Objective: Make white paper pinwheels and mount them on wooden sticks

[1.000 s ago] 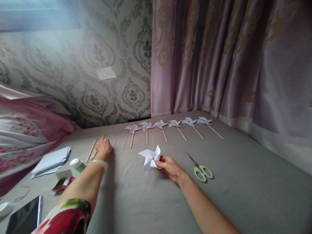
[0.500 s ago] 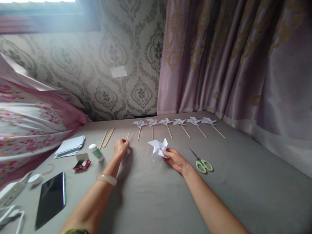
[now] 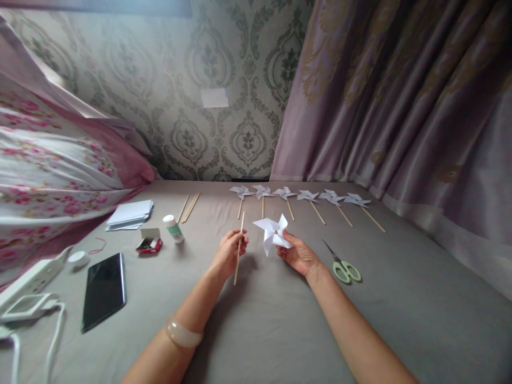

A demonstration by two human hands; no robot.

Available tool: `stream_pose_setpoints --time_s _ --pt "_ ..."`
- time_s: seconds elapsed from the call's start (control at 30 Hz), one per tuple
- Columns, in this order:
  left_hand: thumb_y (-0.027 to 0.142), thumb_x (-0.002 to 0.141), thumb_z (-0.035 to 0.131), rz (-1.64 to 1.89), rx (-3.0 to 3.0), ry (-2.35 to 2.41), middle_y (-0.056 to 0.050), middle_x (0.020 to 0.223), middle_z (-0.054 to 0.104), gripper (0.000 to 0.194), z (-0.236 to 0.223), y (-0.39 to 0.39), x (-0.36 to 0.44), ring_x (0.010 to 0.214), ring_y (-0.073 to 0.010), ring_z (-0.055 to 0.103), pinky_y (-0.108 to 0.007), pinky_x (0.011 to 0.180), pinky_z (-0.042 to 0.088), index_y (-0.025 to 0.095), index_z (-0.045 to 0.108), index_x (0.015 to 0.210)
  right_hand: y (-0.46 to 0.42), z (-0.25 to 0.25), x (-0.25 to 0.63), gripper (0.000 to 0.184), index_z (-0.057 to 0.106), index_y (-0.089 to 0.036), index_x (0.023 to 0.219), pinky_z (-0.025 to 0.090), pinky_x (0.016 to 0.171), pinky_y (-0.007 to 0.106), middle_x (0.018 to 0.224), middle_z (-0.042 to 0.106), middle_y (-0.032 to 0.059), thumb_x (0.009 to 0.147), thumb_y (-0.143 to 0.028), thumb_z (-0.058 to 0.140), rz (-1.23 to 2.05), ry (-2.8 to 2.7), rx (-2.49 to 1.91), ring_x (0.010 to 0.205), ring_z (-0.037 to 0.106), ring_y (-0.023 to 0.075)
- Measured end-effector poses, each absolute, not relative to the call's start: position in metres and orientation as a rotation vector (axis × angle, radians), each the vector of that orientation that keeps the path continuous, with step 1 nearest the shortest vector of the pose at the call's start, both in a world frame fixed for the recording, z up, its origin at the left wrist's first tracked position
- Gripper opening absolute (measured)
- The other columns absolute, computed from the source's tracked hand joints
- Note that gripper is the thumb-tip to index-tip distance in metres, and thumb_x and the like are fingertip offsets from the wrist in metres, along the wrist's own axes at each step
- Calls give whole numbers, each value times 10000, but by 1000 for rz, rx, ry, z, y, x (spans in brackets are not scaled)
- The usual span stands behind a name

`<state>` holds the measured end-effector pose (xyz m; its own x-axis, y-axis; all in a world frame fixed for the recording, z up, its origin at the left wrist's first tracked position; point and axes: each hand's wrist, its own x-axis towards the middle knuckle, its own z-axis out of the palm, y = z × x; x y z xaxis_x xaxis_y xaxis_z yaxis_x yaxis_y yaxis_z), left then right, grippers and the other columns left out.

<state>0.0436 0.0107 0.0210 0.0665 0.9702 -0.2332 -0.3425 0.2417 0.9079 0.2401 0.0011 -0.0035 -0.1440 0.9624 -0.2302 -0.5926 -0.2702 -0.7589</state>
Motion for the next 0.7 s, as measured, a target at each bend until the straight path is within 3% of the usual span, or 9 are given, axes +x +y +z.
stream_pose_setpoints --time_s 0.2,0.4,0.57,0.7 --pt "468 748 667 1172 790 849 60 521 481 490 29 1 37 409 -45 338 -159 424 224 174 566 1127 9 16 234 258 703 -191 767 511 492 167 688 696 -33 566 -227 860 1646 -540 -902 534 596 68" --pt "379 672 772 1268 733 696 -2 716 571 435 43 -5 36 518 -43 464 -177 485 314 109 648 989 23 48 223 250 705 -243 750 499 514 176 712 697 -66 557 -222 862 1661 -595 -699 565 578 67" --pt "339 702 759 1255 736 656 18 686 581 501 51 -14 39 507 -42 441 -174 498 307 179 592 1147 27 58 205 198 699 -251 767 485 531 204 791 715 -50 613 -197 811 1631 -693 -655 645 599 102" --pt "362 716 747 1272 804 648 14 681 594 484 55 -23 40 489 -42 405 -189 491 295 189 608 1147 22 58 195 144 673 -252 743 475 571 248 736 684 -27 647 -239 780 1629 -823 -701 649 589 130"
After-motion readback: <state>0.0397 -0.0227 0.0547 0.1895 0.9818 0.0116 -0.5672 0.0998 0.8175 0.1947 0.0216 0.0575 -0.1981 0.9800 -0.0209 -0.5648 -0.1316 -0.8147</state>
